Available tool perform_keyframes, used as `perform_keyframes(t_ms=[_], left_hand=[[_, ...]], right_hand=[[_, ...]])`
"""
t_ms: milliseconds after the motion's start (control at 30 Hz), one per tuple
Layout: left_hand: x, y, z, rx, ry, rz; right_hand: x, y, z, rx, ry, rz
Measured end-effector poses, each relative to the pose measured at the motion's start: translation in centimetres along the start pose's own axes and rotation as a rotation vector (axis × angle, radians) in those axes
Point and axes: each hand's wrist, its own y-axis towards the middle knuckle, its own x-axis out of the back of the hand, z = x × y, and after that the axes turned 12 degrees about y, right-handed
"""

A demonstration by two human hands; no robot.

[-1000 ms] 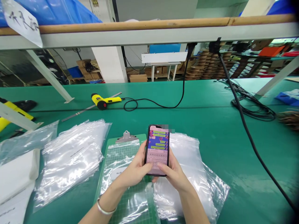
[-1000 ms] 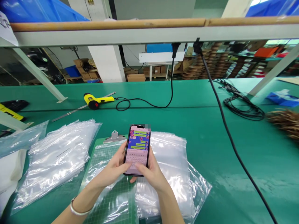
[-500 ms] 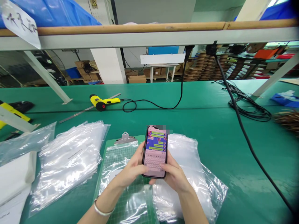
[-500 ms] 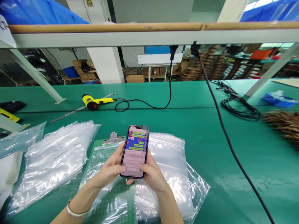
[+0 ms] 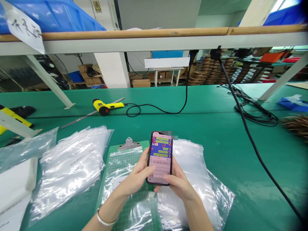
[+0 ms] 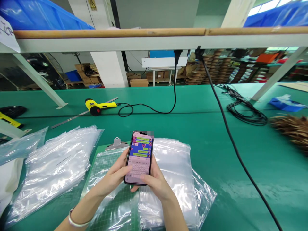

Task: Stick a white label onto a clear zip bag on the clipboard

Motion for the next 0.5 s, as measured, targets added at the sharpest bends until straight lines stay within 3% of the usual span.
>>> perform_keyframes(t_ms=[133, 333, 500], left_hand=[[-0.35, 0.13, 0.14, 0.005, 0.077, -0.116], [-0.55, -0.18, -0.36, -0.003, -0.050, 0.107], [-0.66, -0.26, -0.77, -0.009, -0.092, 0.160]], right_hand=[[0.07, 0.02, -0.25, 0.027, -0.019, -0.023], [0.04, 0.07, -0.13, 0.011, -0.036, -0.016], [-0.10, 0.13, -0.02, 0.007, -0.048, -0.032]])
